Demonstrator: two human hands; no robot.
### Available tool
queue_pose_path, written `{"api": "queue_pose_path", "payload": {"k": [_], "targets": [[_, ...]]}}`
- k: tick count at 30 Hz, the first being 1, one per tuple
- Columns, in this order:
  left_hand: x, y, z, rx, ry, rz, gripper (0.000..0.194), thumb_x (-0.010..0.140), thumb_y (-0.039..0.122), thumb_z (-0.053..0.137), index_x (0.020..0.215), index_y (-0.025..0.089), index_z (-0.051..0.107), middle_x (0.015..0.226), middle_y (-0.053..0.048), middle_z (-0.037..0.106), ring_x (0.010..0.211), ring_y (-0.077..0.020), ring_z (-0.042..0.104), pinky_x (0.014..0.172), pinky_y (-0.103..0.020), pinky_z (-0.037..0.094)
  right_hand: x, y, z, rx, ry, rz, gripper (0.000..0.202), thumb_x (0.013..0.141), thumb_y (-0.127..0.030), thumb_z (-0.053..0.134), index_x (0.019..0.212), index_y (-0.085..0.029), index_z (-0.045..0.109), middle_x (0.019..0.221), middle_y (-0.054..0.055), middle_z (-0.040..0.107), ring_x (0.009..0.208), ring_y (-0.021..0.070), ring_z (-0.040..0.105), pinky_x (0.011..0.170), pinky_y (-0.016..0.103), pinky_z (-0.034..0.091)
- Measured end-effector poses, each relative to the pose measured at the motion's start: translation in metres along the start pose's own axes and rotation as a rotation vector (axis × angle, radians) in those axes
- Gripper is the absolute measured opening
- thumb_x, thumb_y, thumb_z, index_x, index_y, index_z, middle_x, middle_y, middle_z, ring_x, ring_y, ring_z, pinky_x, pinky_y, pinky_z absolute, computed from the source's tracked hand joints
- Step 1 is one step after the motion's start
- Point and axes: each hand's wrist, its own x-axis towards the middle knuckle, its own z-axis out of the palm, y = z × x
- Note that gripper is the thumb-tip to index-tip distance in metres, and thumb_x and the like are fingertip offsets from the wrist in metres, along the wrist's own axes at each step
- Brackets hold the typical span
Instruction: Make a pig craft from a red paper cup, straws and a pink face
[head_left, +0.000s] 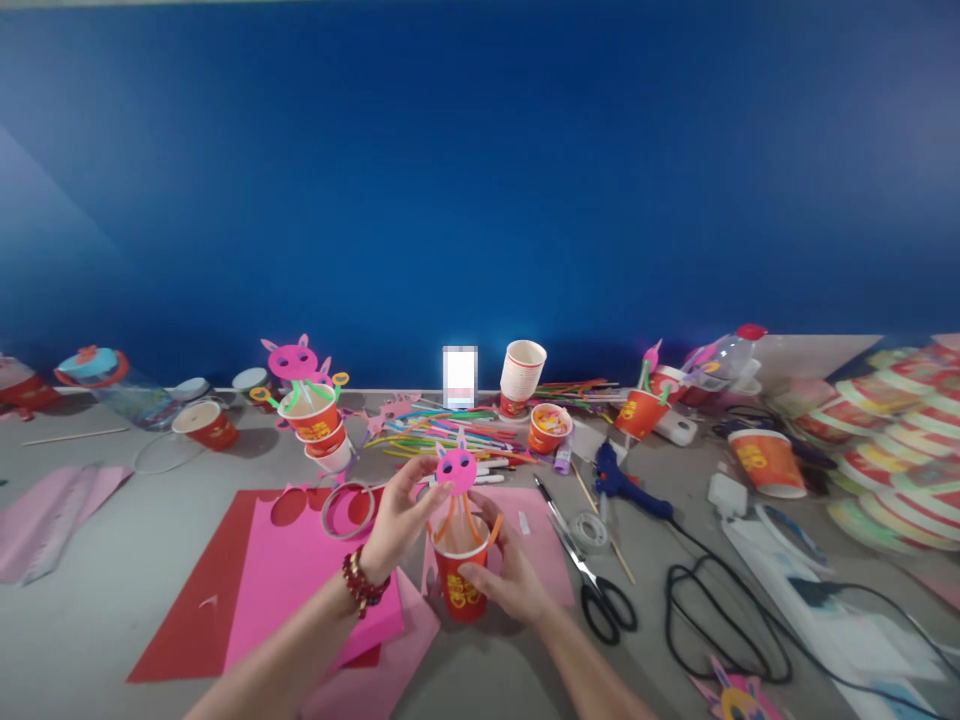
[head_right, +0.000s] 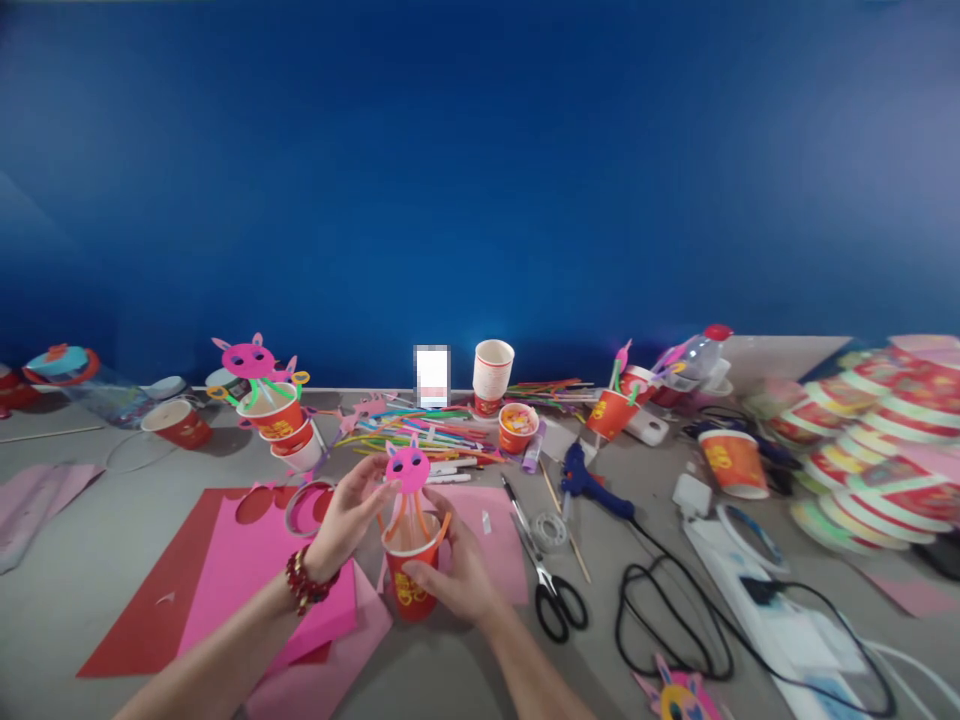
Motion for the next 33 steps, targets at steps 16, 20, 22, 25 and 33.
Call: {"api": "queue_pose_path", "payload": {"k": [16, 20, 22, 25, 33], "targets": [[0.026, 0.018, -0.003, -0.192, -0.207, -0.176, 0.026, 0.082, 0.039, 0.076, 0.097, 0.017, 0.075, 0.091, -0.005, 0.077, 0.082, -0.0178, 0.067, 0.079, -0.026, 0.048, 0.001, -0.009, 0.003, 0.098, -0.04, -0.012, 0.085, 0.078, -0.05, 0.079, 0.148, -0.025, 0.038, 0.141, 0.015, 0.056, 0.123, 0.0332, 0.059, 0.105, 0.049, 0.046], [0.029, 0.016, -0.004, -0.202, -0.213, -0.184, 0.024, 0.082, 0.038, 0.076, 0.092, 0.016, 0.075, 0.087, -0.004, 0.076, 0.08, -0.017, 0.066, 0.08, -0.026, 0.048, 0.0, -0.009, 0.002, 0.105, -0.047, -0.016, 0.084, 0.078, -0.051, 0.078, 0.148, -0.026, 0.039, 0.146, 0.015, 0.052, 0.124, 0.033, 0.058, 0.104, 0.048, 0.046], [0.029, 0.016, -0.004, -0.204, -0.221, -0.19, 0.025, 0.081, 0.039, 0.076, 0.092, 0.017, 0.076, 0.087, -0.004, 0.076, 0.08, -0.0176, 0.066, 0.08, -0.027, 0.048, 0.0, -0.01, 0.002, 0.12, -0.05, -0.013, 0.083, 0.078, -0.051, 0.079, 0.147, -0.027, 0.04, 0.148, 0.014, 0.049, 0.126, 0.033, 0.057, 0.105, 0.047, 0.046], [0.03, 0.018, -0.006, -0.208, -0.258, -0.188, 0.026, 0.082, 0.04, 0.075, 0.094, 0.016, 0.077, 0.088, -0.006, 0.076, 0.08, -0.0184, 0.065, 0.08, -0.028, 0.049, 0.0, -0.012, 0.003, 0.143, -0.065, -0.01, 0.084, 0.077, -0.052, 0.079, 0.147, -0.029, 0.04, 0.146, 0.013, 0.051, 0.125, 0.0329, 0.058, 0.105, 0.047, 0.046], [0.032, 0.017, -0.008, -0.211, -0.331, -0.14, 0.025, 0.085, 0.039, 0.073, 0.091, 0.016, 0.078, 0.082, -0.005, 0.074, 0.075, -0.016, 0.063, 0.074, -0.026, 0.048, -0.001, -0.014, 0.004, 0.161, -0.065, -0.016, 0.083, 0.076, -0.052, 0.079, 0.147, -0.029, 0.042, 0.139, 0.012, 0.056, 0.121, 0.0329, 0.059, 0.102, 0.046, 0.049]]}}
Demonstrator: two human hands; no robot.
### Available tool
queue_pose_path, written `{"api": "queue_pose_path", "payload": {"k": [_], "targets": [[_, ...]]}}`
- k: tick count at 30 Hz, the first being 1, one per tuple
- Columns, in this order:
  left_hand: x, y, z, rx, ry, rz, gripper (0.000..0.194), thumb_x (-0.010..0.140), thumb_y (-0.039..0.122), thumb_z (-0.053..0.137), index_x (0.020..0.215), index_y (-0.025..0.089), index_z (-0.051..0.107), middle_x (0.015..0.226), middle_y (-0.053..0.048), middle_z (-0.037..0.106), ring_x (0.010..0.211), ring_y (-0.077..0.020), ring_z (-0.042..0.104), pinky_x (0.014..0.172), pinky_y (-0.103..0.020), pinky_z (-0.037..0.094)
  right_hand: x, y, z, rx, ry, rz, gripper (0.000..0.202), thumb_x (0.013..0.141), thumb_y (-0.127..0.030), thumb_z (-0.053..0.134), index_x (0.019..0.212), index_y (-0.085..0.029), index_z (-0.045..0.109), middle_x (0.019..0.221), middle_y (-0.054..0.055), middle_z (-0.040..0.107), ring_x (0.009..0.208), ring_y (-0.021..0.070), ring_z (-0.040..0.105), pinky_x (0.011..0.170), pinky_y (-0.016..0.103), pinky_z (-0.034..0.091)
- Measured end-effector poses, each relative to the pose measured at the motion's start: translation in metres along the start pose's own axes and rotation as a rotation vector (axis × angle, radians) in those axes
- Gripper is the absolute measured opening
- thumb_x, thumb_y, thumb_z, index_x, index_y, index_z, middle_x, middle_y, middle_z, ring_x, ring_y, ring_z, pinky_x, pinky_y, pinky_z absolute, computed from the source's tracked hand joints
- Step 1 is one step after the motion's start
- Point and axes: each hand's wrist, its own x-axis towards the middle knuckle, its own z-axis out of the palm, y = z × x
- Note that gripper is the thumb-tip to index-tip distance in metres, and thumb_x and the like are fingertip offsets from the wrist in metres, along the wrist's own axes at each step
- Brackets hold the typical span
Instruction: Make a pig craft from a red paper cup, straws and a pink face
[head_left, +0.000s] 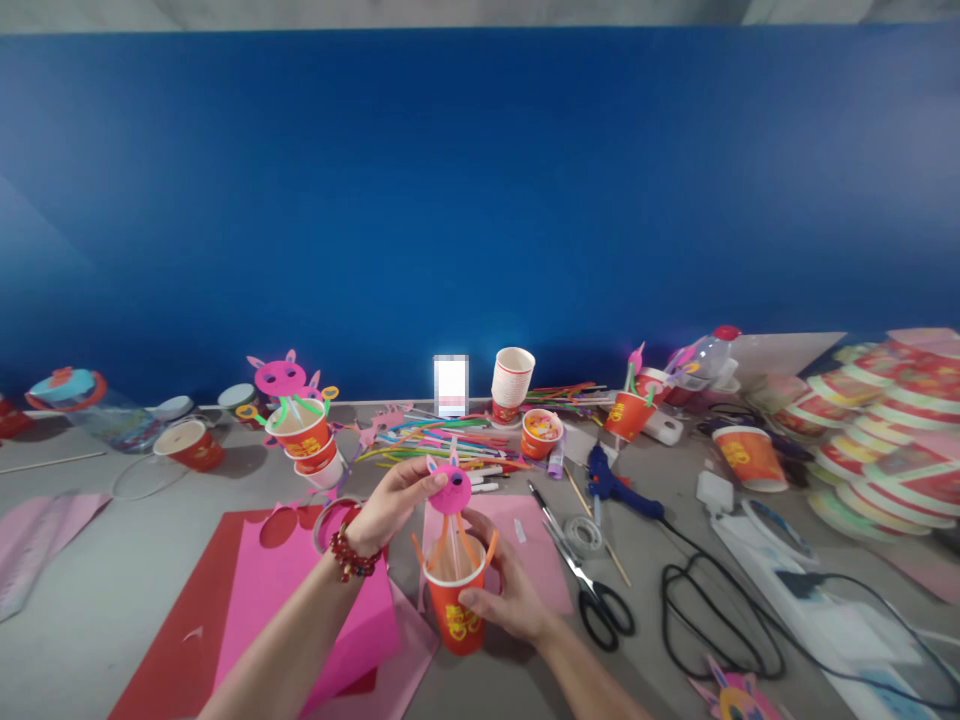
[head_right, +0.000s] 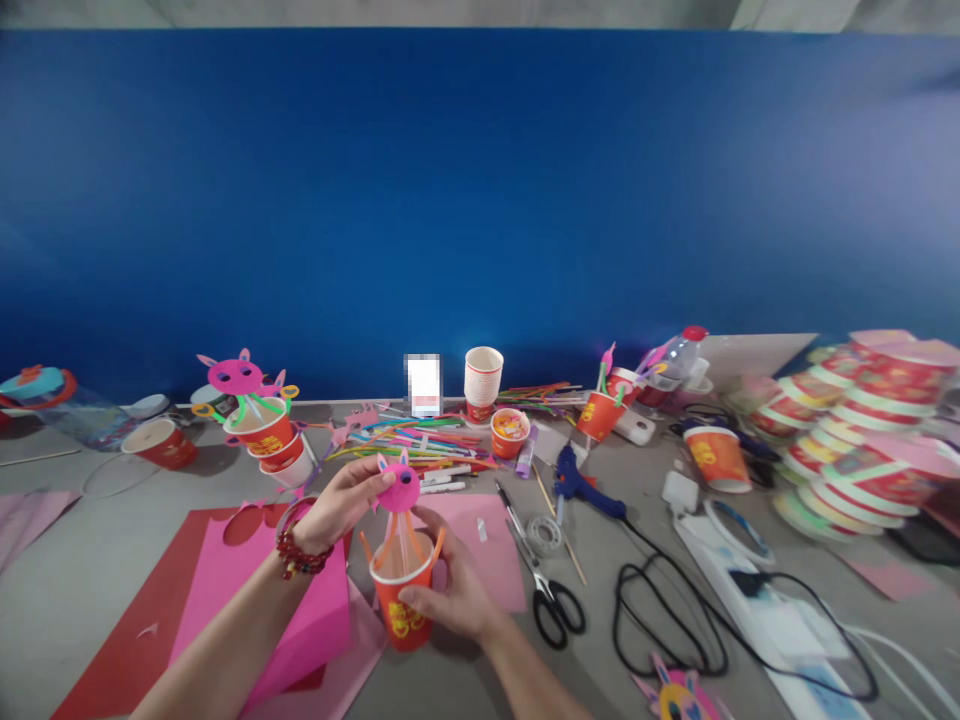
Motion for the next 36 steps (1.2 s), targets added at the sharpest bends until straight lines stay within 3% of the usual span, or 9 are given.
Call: {"api": "queue_pose_path", "payload": {"k": [6, 11, 18, 25, 31, 36], "targets": [[0.001, -0.004, -0.006, 0.027, -0.036, 0.018, 0.024, 0.078, 0.039, 0.079, 0.087, 0.017, 0.077, 0.087, -0.005, 0.074, 0.081, -0.0179, 0.064, 0.079, -0.029, 0.051, -0.001, 0.001, 0.0, 0.038, -0.035, 0.004, 0.083, 0.076, -0.05, 0.08, 0.146, -0.03, 0.041, 0.134, 0.012, 0.06, 0.119, 0.0318, 0.06, 0.102, 0.046, 0.049], [0.001, 0.001, -0.011, 0.112, -0.107, 0.018, 0.027, 0.069, 0.033, 0.087, 0.089, 0.019, 0.077, 0.097, -0.007, 0.073, 0.097, -0.0238, 0.065, 0.09, -0.034, 0.051, -0.002, 0.004, -0.002, 0.007, -0.012, 0.006, 0.083, 0.075, -0.053, 0.079, 0.146, -0.03, 0.043, 0.138, 0.012, 0.056, 0.123, 0.0329, 0.058, 0.104, 0.047, 0.047], [0.002, 0.001, -0.016, 0.162, -0.157, 0.014, 0.023, 0.072, 0.035, 0.085, 0.084, 0.017, 0.077, 0.092, -0.008, 0.072, 0.091, -0.0235, 0.065, 0.088, -0.036, 0.052, 0.0, -0.002, 0.0, 0.039, -0.032, -0.006, 0.083, 0.075, -0.054, 0.079, 0.146, -0.032, 0.042, 0.127, 0.01, 0.066, 0.117, 0.0328, 0.062, 0.101, 0.048, 0.049], [0.004, -0.001, -0.016, 0.132, -0.187, 0.028, 0.027, 0.07, 0.038, 0.086, 0.084, 0.017, 0.078, 0.09, -0.008, 0.071, 0.092, -0.0242, 0.064, 0.088, -0.036, 0.05, 0.0, -0.005, 0.001, 0.092, -0.058, -0.028, 0.082, 0.076, -0.052, 0.08, 0.146, -0.032, 0.042, 0.131, 0.009, 0.063, 0.113, 0.0301, 0.064, 0.098, 0.044, 0.051], [0.004, -0.004, -0.017, 0.096, -0.203, 0.022, 0.025, 0.071, 0.036, 0.085, 0.085, 0.017, 0.077, 0.089, -0.006, 0.072, 0.085, -0.0198, 0.063, 0.083, -0.031, 0.05, -0.001, -0.002, -0.001, 0.05, -0.033, 0.009, 0.086, 0.073, -0.057, 0.079, 0.146, -0.03, 0.043, 0.131, 0.011, 0.062, 0.115, 0.0329, 0.062, 0.1, 0.048, 0.049], [0.004, -0.005, -0.015, 0.065, -0.197, 0.009, 0.028, 0.071, 0.034, 0.086, 0.09, 0.017, 0.075, 0.095, -0.008, 0.072, 0.091, -0.0219, 0.065, 0.087, -0.033, 0.05, -0.001, -0.001, -0.001, 0.018, -0.033, -0.004, 0.086, 0.073, -0.057, 0.079, 0.146, -0.03, 0.043, 0.129, 0.011, 0.062, 0.116, 0.0335, 0.061, 0.101, 0.048, 0.049]]}}
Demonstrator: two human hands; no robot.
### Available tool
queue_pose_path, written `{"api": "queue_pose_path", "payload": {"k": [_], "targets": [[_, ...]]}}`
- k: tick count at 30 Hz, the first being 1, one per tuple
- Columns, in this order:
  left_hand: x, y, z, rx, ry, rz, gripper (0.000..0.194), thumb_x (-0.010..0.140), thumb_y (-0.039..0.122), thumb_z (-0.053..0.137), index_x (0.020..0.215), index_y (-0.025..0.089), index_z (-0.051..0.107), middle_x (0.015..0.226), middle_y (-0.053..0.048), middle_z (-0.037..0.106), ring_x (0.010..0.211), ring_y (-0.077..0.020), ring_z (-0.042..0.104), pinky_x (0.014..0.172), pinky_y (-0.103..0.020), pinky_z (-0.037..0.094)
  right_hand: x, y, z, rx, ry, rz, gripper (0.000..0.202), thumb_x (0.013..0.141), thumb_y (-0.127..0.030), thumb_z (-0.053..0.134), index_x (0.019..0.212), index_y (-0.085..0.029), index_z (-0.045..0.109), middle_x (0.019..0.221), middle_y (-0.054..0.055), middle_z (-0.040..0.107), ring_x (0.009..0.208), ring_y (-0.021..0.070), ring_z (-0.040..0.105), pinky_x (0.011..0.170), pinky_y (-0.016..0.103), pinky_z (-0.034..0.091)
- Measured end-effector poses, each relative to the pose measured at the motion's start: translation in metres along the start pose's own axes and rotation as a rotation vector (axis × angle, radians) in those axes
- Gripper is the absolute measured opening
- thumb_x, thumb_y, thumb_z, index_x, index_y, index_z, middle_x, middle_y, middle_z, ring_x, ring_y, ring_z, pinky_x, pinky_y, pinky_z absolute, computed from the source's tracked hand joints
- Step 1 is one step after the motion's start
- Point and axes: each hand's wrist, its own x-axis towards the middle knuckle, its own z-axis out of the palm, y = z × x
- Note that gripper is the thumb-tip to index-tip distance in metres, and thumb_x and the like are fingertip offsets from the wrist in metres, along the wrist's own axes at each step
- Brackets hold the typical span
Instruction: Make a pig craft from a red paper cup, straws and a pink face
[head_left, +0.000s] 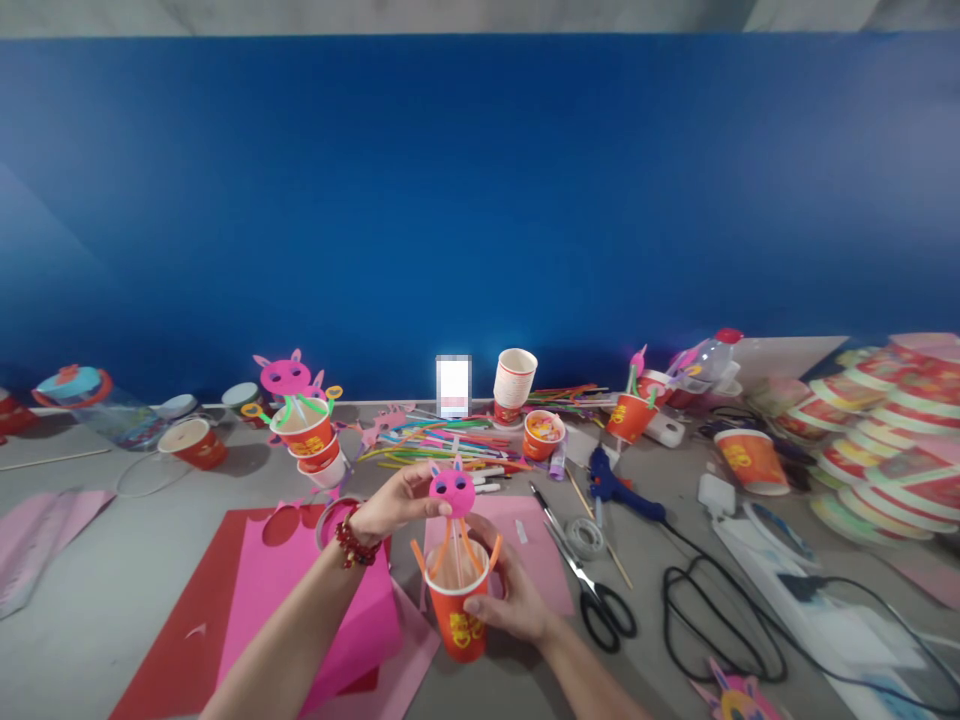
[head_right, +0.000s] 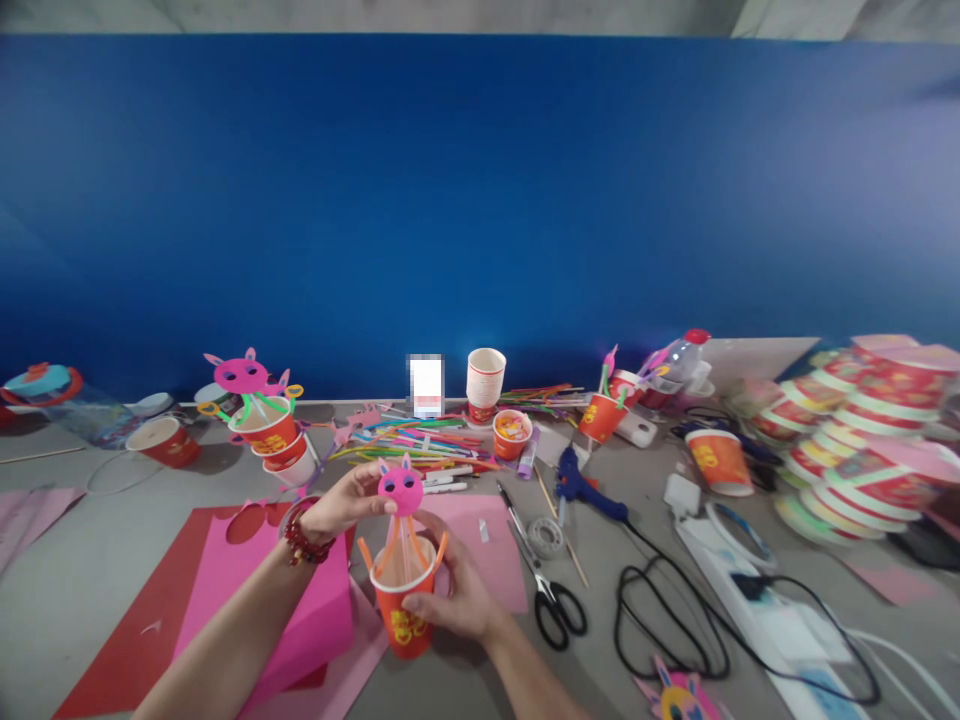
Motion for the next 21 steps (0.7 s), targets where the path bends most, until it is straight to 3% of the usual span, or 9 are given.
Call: {"api": "queue_pose_path", "payload": {"k": [14, 21], "targets": [[-0.0002, -0.0009, 0.0053, -0.181, 0.022, -0.022, 0.04, 0.06, 0.028, 0.093, 0.09, 0.016, 0.068, 0.089, -0.004, 0.069, 0.081, -0.017, 0.063, 0.079, -0.029, 0.048, 0.0013, 0.0054, -0.0021, -0.031, 0.011, -0.072, 0.084, 0.074, -0.056, 0.078, 0.147, -0.032, 0.042, 0.135, 0.01, 0.059, 0.117, 0.0345, 0.061, 0.099, 0.05, 0.05], [-0.0001, -0.0049, 0.0055, -0.189, 0.028, -0.014, 0.032, 0.065, 0.024, 0.09, 0.087, 0.016, 0.068, 0.086, -0.002, 0.068, 0.078, -0.0148, 0.062, 0.076, -0.026, 0.048, 0.0029, 0.0003, -0.001, -0.041, 0.006, -0.078, 0.081, 0.076, -0.058, 0.077, 0.146, -0.034, 0.043, 0.134, 0.01, 0.06, 0.115, 0.0354, 0.062, 0.098, 0.051, 0.052]]}}
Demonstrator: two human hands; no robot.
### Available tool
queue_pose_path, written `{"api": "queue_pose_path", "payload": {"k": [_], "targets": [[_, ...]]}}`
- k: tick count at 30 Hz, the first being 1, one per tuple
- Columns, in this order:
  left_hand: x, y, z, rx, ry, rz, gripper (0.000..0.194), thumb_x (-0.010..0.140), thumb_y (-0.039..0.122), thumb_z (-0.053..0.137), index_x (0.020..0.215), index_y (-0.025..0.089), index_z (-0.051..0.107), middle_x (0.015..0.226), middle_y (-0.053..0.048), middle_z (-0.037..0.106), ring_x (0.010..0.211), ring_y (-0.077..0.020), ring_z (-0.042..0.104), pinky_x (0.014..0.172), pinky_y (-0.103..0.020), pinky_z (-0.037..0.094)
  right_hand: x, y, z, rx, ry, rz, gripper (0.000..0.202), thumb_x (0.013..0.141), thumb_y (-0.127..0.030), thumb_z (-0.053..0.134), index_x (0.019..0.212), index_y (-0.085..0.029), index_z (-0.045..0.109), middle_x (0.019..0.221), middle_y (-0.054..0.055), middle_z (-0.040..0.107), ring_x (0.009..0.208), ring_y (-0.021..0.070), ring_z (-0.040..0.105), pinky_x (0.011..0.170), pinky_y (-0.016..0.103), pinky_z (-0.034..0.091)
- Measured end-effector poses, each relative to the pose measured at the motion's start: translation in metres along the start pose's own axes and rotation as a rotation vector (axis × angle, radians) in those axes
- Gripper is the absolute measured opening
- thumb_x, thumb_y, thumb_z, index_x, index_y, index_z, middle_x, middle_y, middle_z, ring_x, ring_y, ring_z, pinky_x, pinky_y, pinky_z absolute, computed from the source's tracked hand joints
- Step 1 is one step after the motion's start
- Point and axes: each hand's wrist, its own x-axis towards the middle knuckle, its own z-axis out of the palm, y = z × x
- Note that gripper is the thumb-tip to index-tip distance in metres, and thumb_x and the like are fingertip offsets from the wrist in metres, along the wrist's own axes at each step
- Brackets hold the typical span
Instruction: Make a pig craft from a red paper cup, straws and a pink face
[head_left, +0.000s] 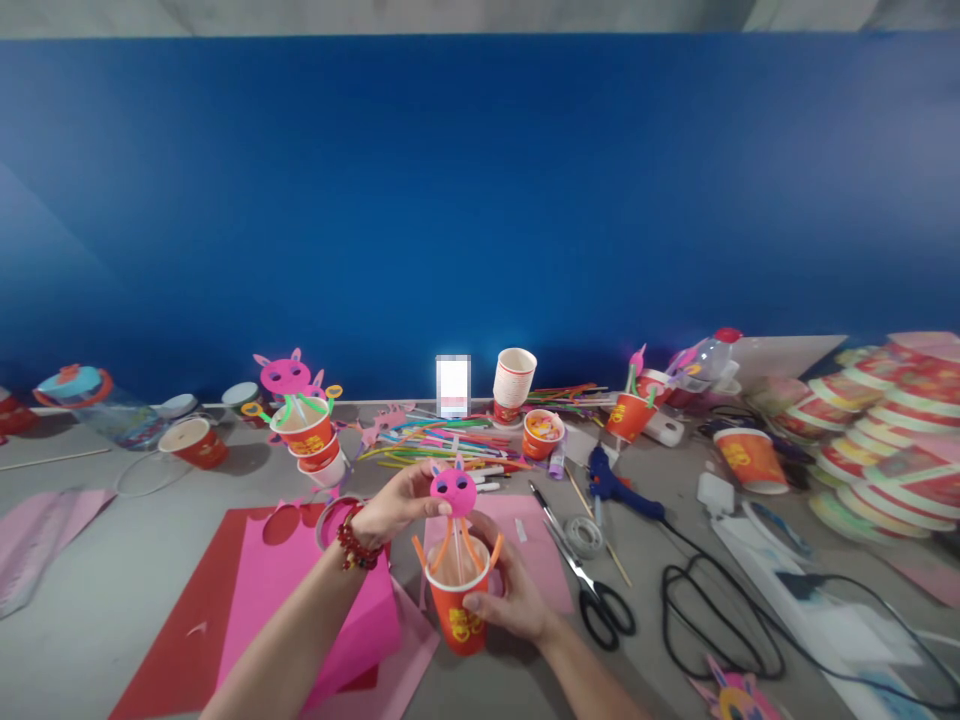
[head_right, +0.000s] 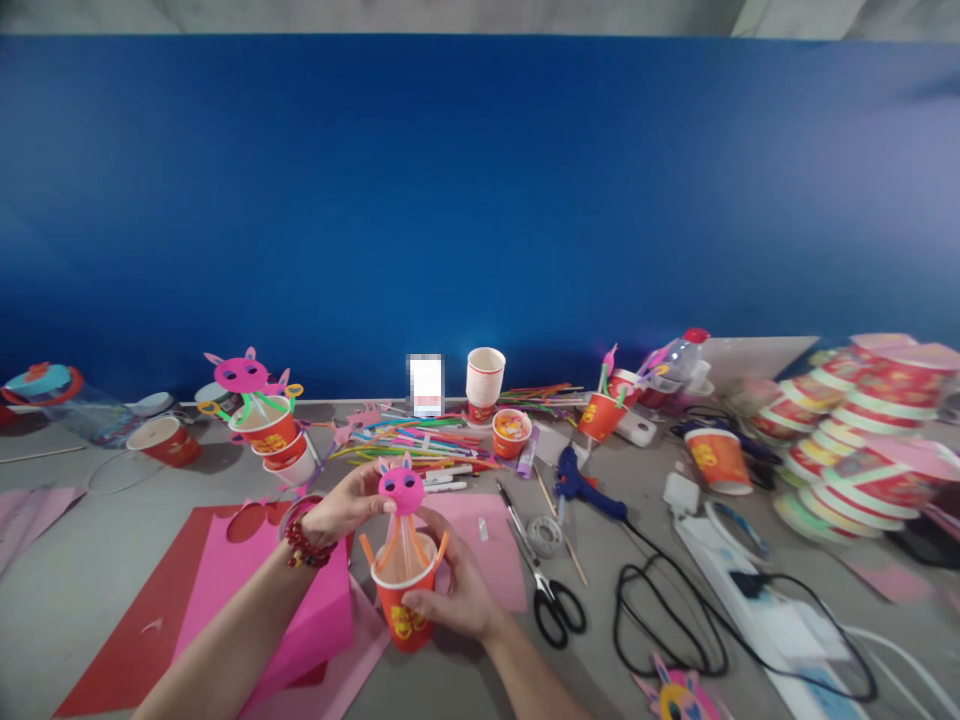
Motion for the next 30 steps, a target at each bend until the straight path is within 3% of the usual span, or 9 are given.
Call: {"api": "queue_pose_path", "payload": {"k": [14, 25, 30], "targets": [[0.001, 0.002, 0.004, 0.074, -0.028, 0.043, 0.021, 0.074, 0.023, 0.084, 0.09, 0.016, 0.071, 0.087, -0.002, 0.069, 0.08, -0.0138, 0.061, 0.078, -0.025, 0.048, -0.003, 0.01, -0.001, -0.003, 0.02, 0.016, 0.082, 0.075, -0.054, 0.078, 0.146, -0.034, 0.043, 0.137, 0.01, 0.057, 0.12, 0.0336, 0.06, 0.101, 0.052, 0.049], [0.002, 0.004, 0.007, 0.083, -0.014, 0.042, 0.027, 0.072, 0.027, 0.086, 0.092, 0.017, 0.071, 0.087, -0.003, 0.069, 0.08, -0.0149, 0.062, 0.078, -0.026, 0.048, -0.004, 0.008, 0.0, -0.004, 0.021, 0.033, 0.082, 0.076, -0.059, 0.076, 0.146, -0.036, 0.041, 0.14, 0.009, 0.055, 0.121, 0.0319, 0.059, 0.102, 0.051, 0.05], [0.001, 0.009, 0.009, 0.128, -0.03, 0.048, 0.03, 0.071, 0.025, 0.086, 0.097, 0.018, 0.072, 0.095, -0.004, 0.069, 0.086, -0.0175, 0.063, 0.083, -0.029, 0.048, -0.004, 0.004, 0.0, -0.066, 0.054, 0.059, 0.083, 0.073, -0.062, 0.076, 0.144, -0.032, 0.046, 0.143, 0.012, 0.053, 0.127, 0.0356, 0.056, 0.107, 0.053, 0.046]]}}
